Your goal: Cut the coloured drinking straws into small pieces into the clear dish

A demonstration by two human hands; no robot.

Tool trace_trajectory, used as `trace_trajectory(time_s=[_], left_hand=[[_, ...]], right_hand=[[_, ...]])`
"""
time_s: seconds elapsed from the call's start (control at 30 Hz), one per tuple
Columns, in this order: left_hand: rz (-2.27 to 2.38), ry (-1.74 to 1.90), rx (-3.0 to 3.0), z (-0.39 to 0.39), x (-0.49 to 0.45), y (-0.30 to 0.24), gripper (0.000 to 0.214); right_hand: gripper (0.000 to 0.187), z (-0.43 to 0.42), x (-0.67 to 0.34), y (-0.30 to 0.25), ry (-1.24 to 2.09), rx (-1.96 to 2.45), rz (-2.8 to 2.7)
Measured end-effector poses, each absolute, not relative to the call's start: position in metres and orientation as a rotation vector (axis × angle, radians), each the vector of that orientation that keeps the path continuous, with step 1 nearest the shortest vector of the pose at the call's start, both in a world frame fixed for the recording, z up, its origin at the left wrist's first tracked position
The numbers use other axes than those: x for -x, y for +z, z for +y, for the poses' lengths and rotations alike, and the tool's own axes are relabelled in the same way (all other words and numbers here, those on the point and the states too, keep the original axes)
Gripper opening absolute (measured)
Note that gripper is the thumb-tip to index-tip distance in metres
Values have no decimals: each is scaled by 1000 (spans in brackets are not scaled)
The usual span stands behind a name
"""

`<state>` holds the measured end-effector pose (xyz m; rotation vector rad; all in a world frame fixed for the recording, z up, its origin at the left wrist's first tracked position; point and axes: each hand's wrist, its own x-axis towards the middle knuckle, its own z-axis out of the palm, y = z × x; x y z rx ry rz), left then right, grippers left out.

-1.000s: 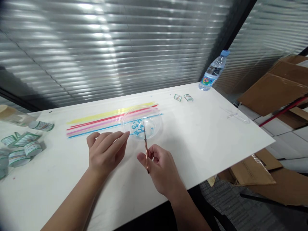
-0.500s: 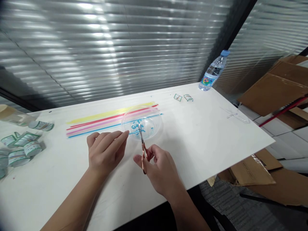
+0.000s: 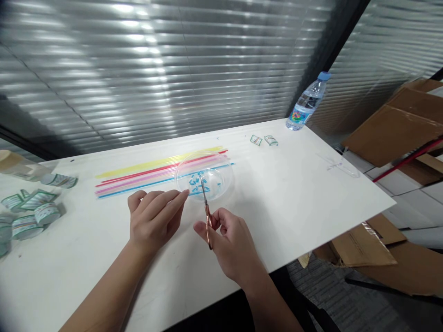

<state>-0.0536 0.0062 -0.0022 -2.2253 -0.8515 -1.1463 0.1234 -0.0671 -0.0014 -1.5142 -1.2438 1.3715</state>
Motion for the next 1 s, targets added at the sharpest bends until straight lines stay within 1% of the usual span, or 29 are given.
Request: trace_trajectory(time_s=[0.73,1.0], left_hand=[[-878,-1149,2243,6,54,-4,31],[-925,-1140,2231,6,55,-6,37]], right_hand=[[48,-66,-123,0,1389,1497,-1196],[49,-64,-123,0,1355,1497,-1162]])
